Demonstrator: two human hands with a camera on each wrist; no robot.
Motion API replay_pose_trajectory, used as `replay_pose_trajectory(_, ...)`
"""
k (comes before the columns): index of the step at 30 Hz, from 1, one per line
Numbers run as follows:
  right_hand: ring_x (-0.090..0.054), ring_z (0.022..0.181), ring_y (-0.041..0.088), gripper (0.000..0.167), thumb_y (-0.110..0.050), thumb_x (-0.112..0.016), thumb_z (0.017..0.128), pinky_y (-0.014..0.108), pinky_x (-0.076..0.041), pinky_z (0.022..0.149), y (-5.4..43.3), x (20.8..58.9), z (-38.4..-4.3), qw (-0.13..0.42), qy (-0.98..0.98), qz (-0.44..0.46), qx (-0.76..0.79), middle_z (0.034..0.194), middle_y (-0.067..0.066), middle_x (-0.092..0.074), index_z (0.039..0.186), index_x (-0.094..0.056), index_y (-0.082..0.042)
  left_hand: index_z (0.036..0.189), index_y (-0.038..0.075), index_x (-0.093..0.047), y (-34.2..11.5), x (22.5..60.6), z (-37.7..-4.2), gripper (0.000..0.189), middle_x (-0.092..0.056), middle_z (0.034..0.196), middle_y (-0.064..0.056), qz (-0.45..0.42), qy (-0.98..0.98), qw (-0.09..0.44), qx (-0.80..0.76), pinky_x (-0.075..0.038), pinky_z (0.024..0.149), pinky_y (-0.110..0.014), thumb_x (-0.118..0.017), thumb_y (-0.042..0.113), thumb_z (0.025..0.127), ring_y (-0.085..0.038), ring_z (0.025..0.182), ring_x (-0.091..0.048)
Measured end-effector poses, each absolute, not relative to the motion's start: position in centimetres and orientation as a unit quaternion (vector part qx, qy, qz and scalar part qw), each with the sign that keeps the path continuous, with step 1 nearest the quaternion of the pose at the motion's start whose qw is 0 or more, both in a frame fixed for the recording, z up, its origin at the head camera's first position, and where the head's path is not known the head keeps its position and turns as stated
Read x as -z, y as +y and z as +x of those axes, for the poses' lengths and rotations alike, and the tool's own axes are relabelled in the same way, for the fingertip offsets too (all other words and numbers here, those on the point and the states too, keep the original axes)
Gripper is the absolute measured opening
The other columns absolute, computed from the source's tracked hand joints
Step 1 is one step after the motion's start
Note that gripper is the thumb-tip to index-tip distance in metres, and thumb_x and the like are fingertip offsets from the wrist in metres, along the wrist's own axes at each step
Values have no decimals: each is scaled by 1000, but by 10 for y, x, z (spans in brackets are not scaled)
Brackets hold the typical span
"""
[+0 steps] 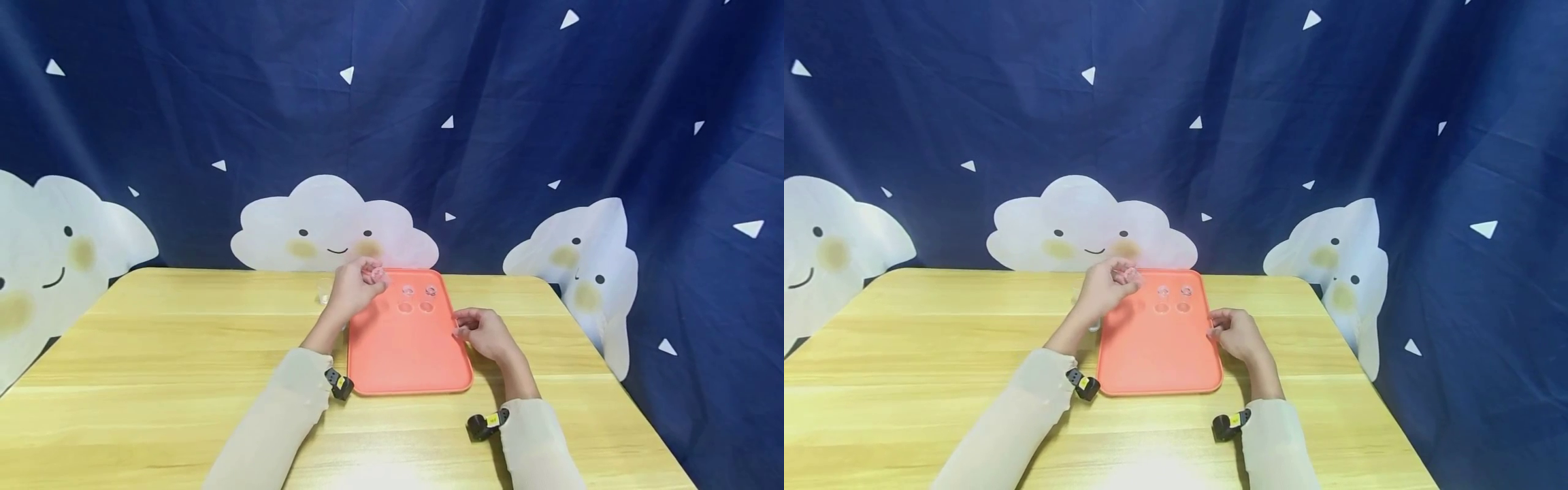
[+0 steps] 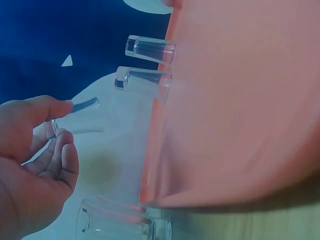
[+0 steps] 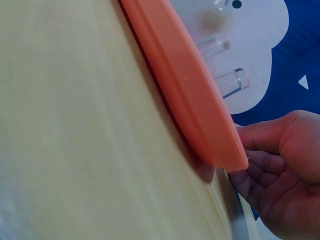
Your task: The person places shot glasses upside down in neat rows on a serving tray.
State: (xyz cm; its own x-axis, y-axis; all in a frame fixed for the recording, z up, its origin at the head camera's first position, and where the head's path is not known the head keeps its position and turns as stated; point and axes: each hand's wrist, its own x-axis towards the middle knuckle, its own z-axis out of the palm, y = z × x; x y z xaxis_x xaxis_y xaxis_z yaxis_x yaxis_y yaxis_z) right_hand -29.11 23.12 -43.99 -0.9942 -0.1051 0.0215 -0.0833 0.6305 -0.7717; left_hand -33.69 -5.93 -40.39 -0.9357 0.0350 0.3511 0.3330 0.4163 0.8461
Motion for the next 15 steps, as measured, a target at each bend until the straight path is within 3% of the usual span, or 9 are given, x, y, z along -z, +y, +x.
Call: replay_pose_trajectory(15, -66, 92, 23, 31, 2, -69, 93, 28, -55, 73, 231, 441, -293, 12, 902, -51, 428, 101, 11, -72, 124, -68, 3, 94, 5, -68, -49, 402, -332, 17, -60, 80, -3, -143, -870, 105, 459, -46, 65, -24, -75, -4, 82, -13, 72, -54)
